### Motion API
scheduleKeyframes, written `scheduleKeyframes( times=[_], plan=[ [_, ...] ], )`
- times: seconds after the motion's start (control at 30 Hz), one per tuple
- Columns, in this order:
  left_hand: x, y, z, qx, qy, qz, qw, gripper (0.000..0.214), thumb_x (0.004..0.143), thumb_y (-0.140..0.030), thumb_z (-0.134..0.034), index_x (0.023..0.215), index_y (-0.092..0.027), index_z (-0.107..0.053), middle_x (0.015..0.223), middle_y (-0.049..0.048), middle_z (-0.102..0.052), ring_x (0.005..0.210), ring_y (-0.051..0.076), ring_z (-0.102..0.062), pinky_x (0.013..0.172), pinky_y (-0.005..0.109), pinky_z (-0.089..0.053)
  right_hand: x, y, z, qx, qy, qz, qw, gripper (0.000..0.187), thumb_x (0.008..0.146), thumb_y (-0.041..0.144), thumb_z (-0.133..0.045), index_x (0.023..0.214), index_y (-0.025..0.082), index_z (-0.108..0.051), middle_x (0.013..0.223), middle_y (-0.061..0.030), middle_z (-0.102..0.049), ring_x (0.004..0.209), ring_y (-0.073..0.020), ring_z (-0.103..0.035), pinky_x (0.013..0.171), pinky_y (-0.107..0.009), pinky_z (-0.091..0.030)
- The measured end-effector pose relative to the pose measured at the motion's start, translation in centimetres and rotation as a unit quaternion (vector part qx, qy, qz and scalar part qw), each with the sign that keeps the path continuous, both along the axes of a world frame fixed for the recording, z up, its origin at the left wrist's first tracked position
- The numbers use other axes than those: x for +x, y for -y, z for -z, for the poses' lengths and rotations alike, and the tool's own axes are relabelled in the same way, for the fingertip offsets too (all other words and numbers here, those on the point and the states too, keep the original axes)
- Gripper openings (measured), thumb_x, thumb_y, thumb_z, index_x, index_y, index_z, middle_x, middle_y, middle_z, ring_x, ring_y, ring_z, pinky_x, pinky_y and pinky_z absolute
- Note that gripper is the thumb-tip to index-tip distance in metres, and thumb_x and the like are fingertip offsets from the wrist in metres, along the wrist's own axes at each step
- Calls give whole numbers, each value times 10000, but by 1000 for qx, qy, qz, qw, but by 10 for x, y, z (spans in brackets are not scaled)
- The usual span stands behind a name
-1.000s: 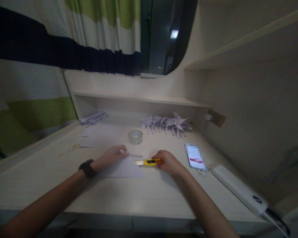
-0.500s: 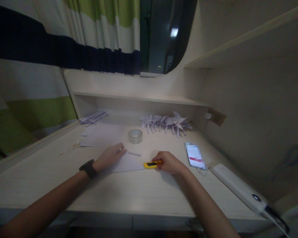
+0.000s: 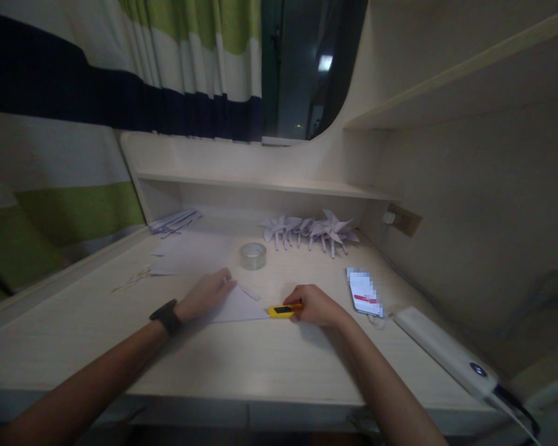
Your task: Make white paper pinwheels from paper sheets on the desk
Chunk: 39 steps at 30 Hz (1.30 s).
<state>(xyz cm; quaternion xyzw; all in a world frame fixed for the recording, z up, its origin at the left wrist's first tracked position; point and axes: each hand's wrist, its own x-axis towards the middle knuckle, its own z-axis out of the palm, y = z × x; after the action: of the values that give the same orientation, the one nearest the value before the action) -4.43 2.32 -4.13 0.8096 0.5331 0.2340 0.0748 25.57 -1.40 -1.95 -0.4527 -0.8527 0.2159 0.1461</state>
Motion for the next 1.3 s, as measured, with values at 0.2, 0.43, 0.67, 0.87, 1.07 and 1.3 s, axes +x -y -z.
scheduleKeyframes(
  times=[0.2, 0.43, 0.67, 0.87, 1.07, 1.3],
  plan=[
    [5, 13, -10, 48, -51, -49, 996, 284, 903, -407, -423, 917, -154, -551, 770, 93, -631, 722, 234, -584, 621, 307, -368, -4, -2, 6, 29, -8, 1, 1000, 440, 657, 294, -745, 1077, 180, -683, 946, -70, -671, 814, -191, -607, 727, -268, -434],
    [18, 48, -20, 164, -146, 51, 974, 264, 922, -318, -398, 988, -171, -607, 1035, 119, -626, 1008, 260, -538, 884, 407, -390, -19, -4, 24, 118, -8, -40, 992, 285, 770, 352, -674, 1008, 197, -699, 925, -83, -648, 859, -201, -575, 780, -291, -419],
    [13, 50, 25, 82, -144, 125, 978, 450, 973, -398, -247, 1379, -268, -394, 1469, 59, -351, 1365, 267, -254, 1078, 469, -234, -24, 4, 22, 107, -1, -36, 994, 170, 826, 280, -606, 932, 215, -723, 849, -48, -628, 777, -164, -566, 715, -254, -404],
    [10, 50, 34, 52, -118, 100, 987, 522, 966, -466, -215, 1402, -226, -372, 1507, 89, -264, 1389, 266, -197, 1106, 462, -186, -26, 13, 21, 99, -5, -31, 995, 151, 827, 278, -605, 888, 210, -725, 799, -35, -606, 755, -155, -554, 689, -239, -391],
    [13, 53, 35, 48, -119, 90, 988, 547, 961, -492, -192, 1395, -222, -385, 1483, 100, -319, 1379, 259, -232, 1105, 464, -184, -29, 18, 19, 100, 3, -24, 995, 158, 832, 303, -604, 882, 218, -728, 809, -34, -603, 748, -153, -549, 691, -242, -382],
    [16, 59, 31, 53, -126, 59, 989, 641, 913, -593, -238, 1382, -193, -415, 1474, 152, -317, 1361, 312, -261, 1091, 468, -206, -38, 23, 19, 118, 31, -43, 992, 150, 834, 256, -590, 893, 213, -721, 774, -33, -604, 755, -158, -537, 680, -242, -359]
  ],
)
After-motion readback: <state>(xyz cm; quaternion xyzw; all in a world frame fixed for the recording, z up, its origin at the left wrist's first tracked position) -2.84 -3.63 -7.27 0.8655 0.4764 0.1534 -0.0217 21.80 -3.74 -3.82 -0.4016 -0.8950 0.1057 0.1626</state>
